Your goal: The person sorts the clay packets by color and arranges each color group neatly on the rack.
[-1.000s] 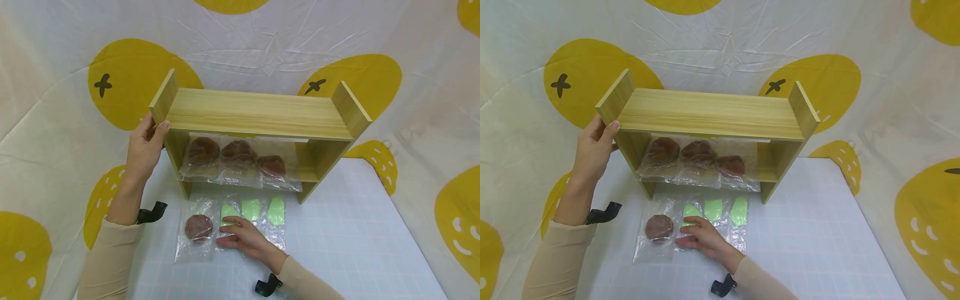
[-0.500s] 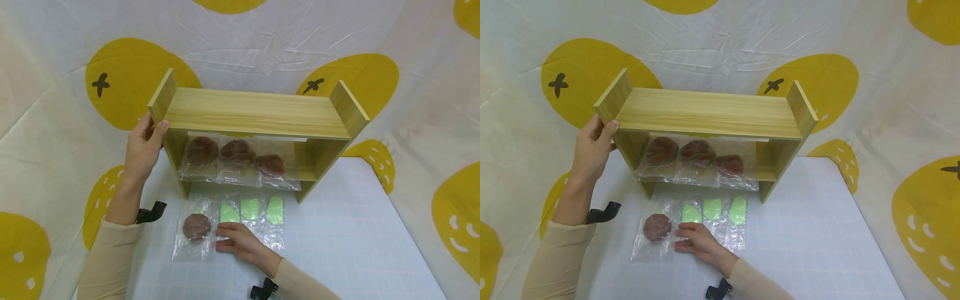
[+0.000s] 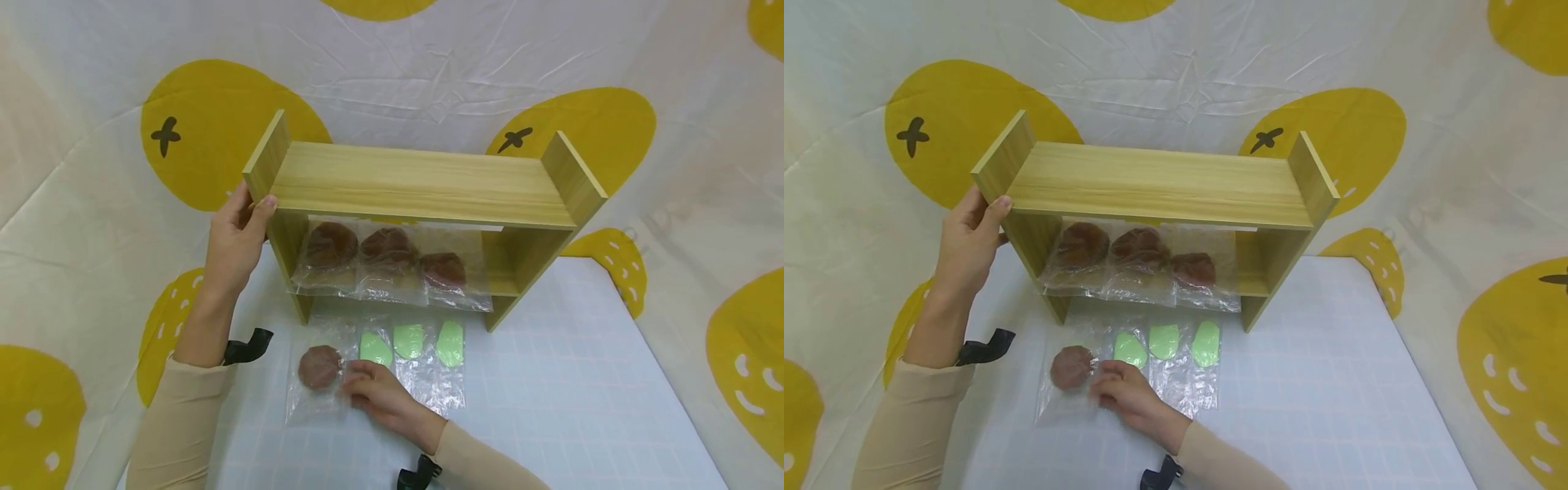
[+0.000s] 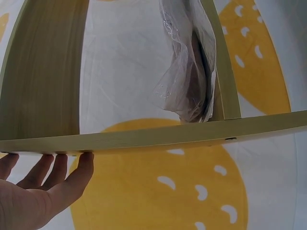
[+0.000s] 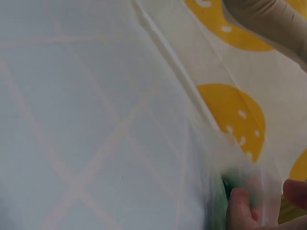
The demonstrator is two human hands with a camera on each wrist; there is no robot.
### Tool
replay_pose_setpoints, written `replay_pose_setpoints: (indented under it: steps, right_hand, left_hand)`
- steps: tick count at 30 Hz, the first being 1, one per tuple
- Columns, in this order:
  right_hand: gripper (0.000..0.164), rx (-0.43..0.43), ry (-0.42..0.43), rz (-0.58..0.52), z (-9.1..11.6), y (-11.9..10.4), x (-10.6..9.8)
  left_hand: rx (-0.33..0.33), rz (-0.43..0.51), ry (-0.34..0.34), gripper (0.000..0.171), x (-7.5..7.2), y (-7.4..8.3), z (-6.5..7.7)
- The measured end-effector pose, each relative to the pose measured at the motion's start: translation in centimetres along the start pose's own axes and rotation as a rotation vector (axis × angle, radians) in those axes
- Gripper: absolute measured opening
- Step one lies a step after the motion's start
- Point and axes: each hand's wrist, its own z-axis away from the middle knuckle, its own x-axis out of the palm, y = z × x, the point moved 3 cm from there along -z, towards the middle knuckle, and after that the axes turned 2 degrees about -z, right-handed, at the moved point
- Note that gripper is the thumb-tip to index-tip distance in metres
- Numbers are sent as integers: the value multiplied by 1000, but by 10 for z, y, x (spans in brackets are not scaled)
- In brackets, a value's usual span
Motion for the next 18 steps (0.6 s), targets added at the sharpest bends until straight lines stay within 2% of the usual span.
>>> replay_pose_setpoints:
  steps: [4,9,13,18]
  right_hand:
    - [57,7,10,-39,-1,1,4]
    - [46,12,22,-38,-2,1,6]
    - [38,56,16,-78,-2,2,6]
    - [40,72,38,-149,-4,0,5]
  left_hand:
    - [-4,-9,2,45,1,0,0]
    - [-2,-27,5,45,1,0,0]
    - [2,-32,7,45,0,0,1]
    - [10,-11,2,45,0,0,0]
